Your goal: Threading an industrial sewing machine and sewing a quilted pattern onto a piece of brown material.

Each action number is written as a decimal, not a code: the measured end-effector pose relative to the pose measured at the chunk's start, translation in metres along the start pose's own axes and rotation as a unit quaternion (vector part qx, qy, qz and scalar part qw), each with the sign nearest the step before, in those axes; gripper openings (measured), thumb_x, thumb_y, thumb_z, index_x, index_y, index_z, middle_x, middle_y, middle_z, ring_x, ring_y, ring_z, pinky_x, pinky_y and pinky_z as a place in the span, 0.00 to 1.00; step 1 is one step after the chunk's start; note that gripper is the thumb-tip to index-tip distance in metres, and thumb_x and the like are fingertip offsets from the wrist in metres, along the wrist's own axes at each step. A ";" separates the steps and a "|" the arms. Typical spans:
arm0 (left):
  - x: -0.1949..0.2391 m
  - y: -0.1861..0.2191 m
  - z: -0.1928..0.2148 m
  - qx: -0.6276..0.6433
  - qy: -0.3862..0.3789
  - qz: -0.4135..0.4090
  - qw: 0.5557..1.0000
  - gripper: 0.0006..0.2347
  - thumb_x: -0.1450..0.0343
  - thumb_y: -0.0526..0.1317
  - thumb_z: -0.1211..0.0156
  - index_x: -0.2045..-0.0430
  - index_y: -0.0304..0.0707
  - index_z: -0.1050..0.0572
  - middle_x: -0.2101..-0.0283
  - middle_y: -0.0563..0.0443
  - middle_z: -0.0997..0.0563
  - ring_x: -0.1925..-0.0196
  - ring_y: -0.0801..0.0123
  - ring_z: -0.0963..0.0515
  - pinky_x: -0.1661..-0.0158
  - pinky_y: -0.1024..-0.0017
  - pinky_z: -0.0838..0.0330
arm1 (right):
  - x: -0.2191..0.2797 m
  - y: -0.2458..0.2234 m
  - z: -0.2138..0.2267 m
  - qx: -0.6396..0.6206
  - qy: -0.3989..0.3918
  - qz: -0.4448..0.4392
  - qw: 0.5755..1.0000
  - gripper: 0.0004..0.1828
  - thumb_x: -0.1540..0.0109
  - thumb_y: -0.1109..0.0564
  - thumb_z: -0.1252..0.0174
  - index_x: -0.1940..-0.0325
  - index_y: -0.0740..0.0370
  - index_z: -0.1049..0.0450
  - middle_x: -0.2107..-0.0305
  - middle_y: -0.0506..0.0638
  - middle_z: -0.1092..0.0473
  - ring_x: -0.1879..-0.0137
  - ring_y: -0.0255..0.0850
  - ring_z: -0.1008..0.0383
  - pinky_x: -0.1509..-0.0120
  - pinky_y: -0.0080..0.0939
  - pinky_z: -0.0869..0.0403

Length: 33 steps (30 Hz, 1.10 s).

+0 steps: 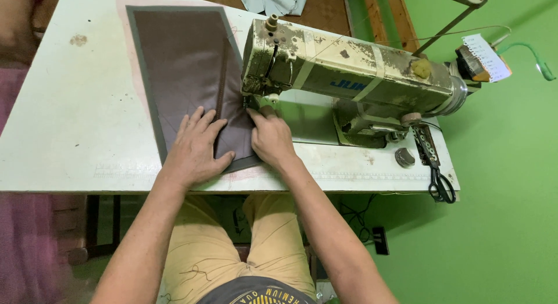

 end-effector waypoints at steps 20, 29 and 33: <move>-0.001 0.002 -0.001 -0.010 0.021 -0.002 1.000 0.33 0.39 0.53 0.37 0.38 0.40 0.29 0.31 0.38 0.31 0.23 0.43 0.43 0.28 0.42 0.54 | 0.101 -0.055 0.013 0.068 0.137 0.151 0.977 0.23 0.37 0.62 0.57 0.45 0.59 0.21 0.49 0.57 0.31 0.44 0.54 0.31 0.46 0.49 0.30; 0.000 0.004 0.000 -0.022 0.029 -0.017 0.999 0.29 0.38 0.52 0.37 0.40 0.49 0.26 0.32 0.39 0.30 0.24 0.40 0.42 0.29 0.40 0.52 | 0.110 -0.041 0.014 0.025 0.139 0.131 0.981 0.24 0.35 0.63 0.59 0.42 0.53 0.22 0.49 0.56 0.31 0.42 0.54 0.30 0.41 0.50 0.30; -0.001 0.001 -0.006 -0.021 0.021 -0.019 0.999 0.25 0.37 0.52 0.38 0.42 0.57 0.24 0.32 0.40 0.30 0.24 0.39 0.43 0.29 0.39 0.52 | 0.092 -0.030 0.016 0.050 0.169 0.112 0.978 0.25 0.37 0.63 0.55 0.37 0.56 0.26 0.48 0.56 0.32 0.40 0.55 0.30 0.40 0.52 0.29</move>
Point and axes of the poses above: each hand's wrist, its own x-axis away from the middle knuckle, its own z-axis out of the back of the hand, y = z × x, the point moved 10 cm from there along -x, towards the middle knuckle
